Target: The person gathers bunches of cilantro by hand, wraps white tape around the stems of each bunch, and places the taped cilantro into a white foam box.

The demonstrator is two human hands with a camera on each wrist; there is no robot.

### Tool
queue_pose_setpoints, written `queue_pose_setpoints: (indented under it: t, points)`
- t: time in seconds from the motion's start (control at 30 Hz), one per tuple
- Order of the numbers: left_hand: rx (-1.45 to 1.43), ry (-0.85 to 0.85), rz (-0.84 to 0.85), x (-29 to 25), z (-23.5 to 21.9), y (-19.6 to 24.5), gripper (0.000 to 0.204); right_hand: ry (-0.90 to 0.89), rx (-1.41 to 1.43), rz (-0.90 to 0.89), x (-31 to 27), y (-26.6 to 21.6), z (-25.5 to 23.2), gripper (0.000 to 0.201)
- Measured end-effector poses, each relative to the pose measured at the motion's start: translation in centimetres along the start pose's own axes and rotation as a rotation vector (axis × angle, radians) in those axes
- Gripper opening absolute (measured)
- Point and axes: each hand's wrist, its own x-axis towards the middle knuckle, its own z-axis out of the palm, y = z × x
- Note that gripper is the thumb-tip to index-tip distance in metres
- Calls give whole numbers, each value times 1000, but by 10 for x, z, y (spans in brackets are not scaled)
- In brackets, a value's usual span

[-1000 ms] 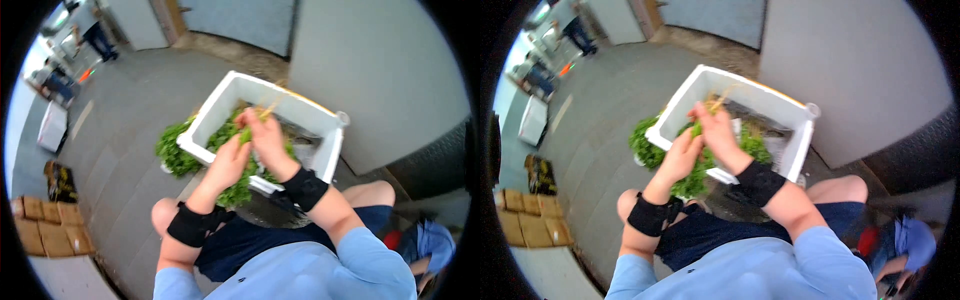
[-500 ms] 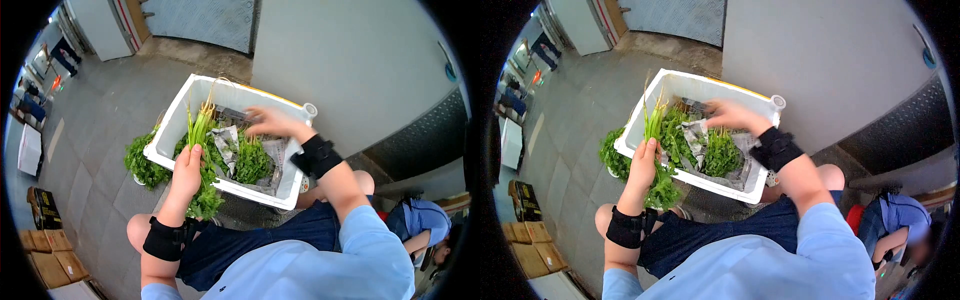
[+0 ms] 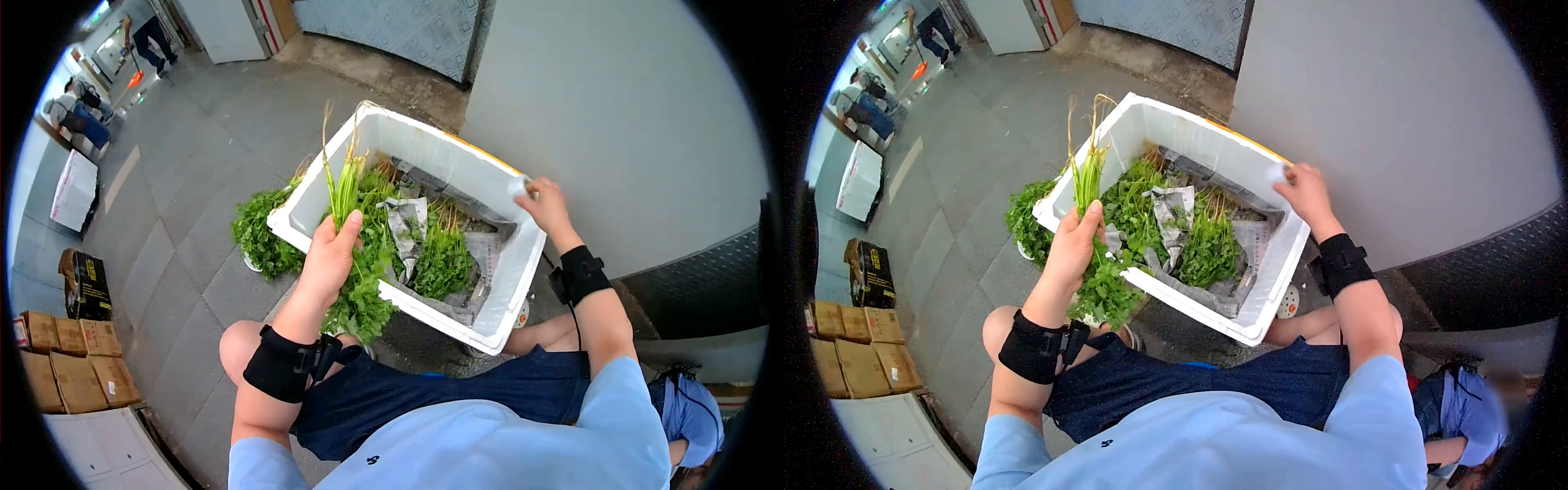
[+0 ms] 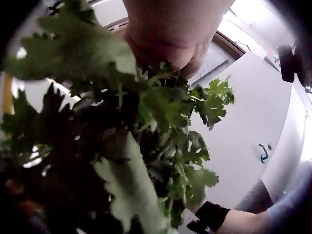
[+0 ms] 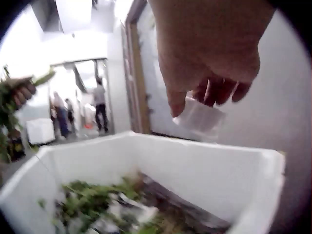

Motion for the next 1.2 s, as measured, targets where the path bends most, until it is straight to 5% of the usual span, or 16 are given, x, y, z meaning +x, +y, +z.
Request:
queue_pose_setpoints:
  t: [0.07,0.23,0.4,0.57,0.87,1.2]
  points:
    - [-47,-31,5,-1,9,2,27,-218,870,201,-10,-54,-16,26]
    - [-124,-161,1,-14,39,13,21,-468,1273,166,-52,-154,-64,30]
    - [-165,-149,68,-23,54,14,33,-512,1343,112,-68,-175,-70,32]
    - [-105,-58,147,-25,54,4,35,-556,1545,258,-75,-178,-65,30]
    - [-135,-117,-37,-29,64,-2,29,-400,1842,540,-71,-174,-50,22]
    - [-200,-129,-149,-25,63,-5,19,-427,1939,574,-76,-192,-46,22]
